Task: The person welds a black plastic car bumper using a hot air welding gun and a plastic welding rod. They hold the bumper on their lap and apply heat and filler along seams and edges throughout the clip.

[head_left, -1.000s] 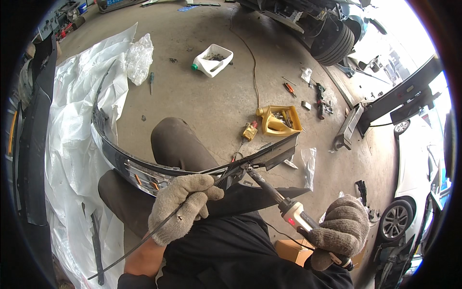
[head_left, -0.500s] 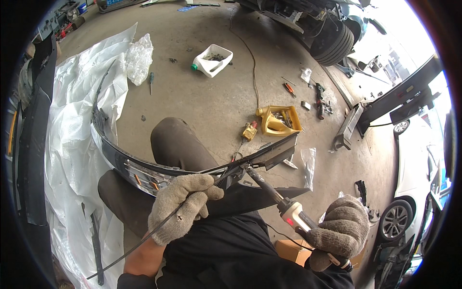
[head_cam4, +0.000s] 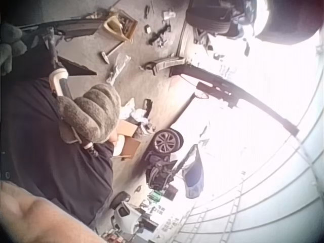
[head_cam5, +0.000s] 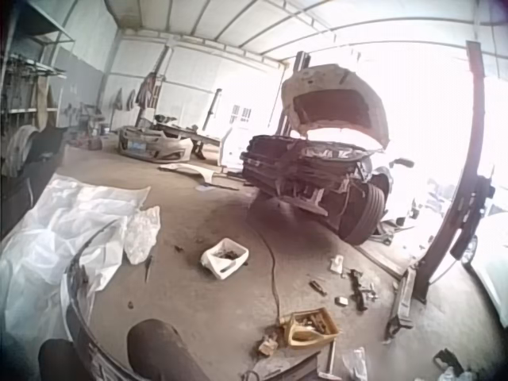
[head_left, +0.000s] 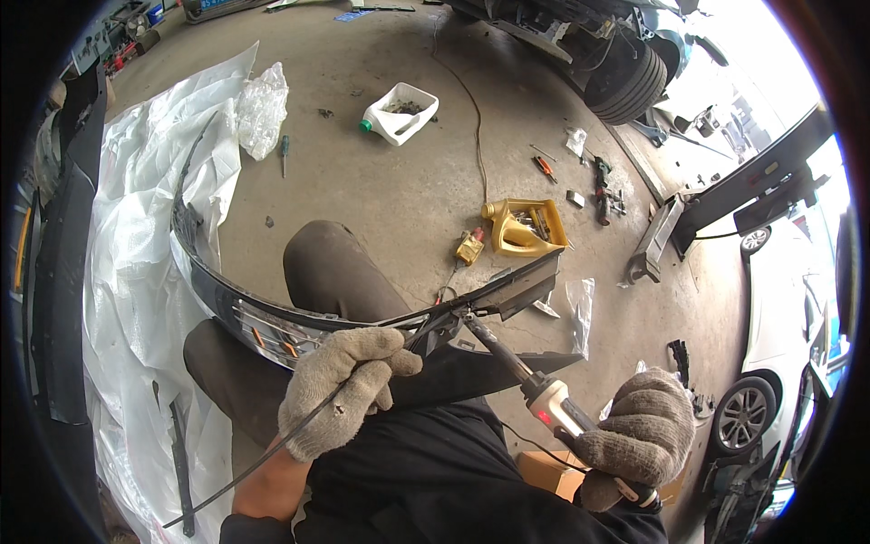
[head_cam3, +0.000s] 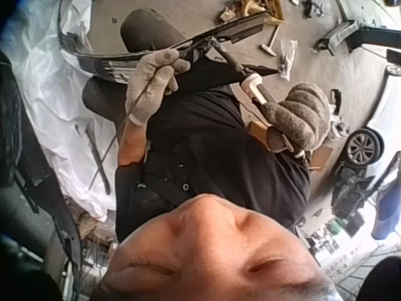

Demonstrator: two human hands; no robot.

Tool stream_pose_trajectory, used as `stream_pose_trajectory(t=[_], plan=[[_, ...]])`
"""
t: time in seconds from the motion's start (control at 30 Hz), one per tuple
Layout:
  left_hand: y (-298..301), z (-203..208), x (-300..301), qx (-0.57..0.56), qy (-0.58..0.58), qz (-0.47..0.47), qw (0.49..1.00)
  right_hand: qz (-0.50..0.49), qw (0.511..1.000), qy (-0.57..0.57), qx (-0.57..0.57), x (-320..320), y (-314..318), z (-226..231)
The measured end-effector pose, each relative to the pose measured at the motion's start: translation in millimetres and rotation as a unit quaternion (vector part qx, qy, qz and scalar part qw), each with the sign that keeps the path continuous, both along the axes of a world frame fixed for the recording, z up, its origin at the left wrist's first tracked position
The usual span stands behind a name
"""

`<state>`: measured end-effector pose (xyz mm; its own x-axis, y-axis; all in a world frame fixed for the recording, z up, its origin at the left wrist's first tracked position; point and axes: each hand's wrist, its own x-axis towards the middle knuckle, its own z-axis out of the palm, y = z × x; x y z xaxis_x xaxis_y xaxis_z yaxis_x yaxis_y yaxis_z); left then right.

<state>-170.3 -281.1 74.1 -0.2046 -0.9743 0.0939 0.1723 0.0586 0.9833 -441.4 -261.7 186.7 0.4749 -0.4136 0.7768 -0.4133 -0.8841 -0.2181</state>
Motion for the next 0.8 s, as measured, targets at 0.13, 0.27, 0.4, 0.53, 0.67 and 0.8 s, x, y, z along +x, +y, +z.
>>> stream_pose_trajectory(t=[0.13,0.27,0.4,0.53,0.67,0.8], plan=[[0,-1,1,-0.01,-0.017,0.007,1.0,-0.012,0.997,-0.044,-0.054,4,-5,-12],[-1,-2,1,-0.015,-0.014,0.003,1.0,0.001,1.0,0.018,-0.014,-3,-1,-4],[-2,0,-1,-0.024,-0.015,-0.005,1.0,0.003,0.999,0.033,-0.01,-5,3,-3],[1,-2,2,-0.013,-0.017,0.006,1.0,0.013,0.999,0.041,-0.012,-3,4,-5],[1,0,1,-0.002,-0.014,0.001,1.0,0.009,0.999,0.037,-0.023,-2,3,-5],[-1,-2,-1,-0.009,-0.012,-0.001,1.0,-0.006,0.999,0.036,-0.033,0,6,-4]])
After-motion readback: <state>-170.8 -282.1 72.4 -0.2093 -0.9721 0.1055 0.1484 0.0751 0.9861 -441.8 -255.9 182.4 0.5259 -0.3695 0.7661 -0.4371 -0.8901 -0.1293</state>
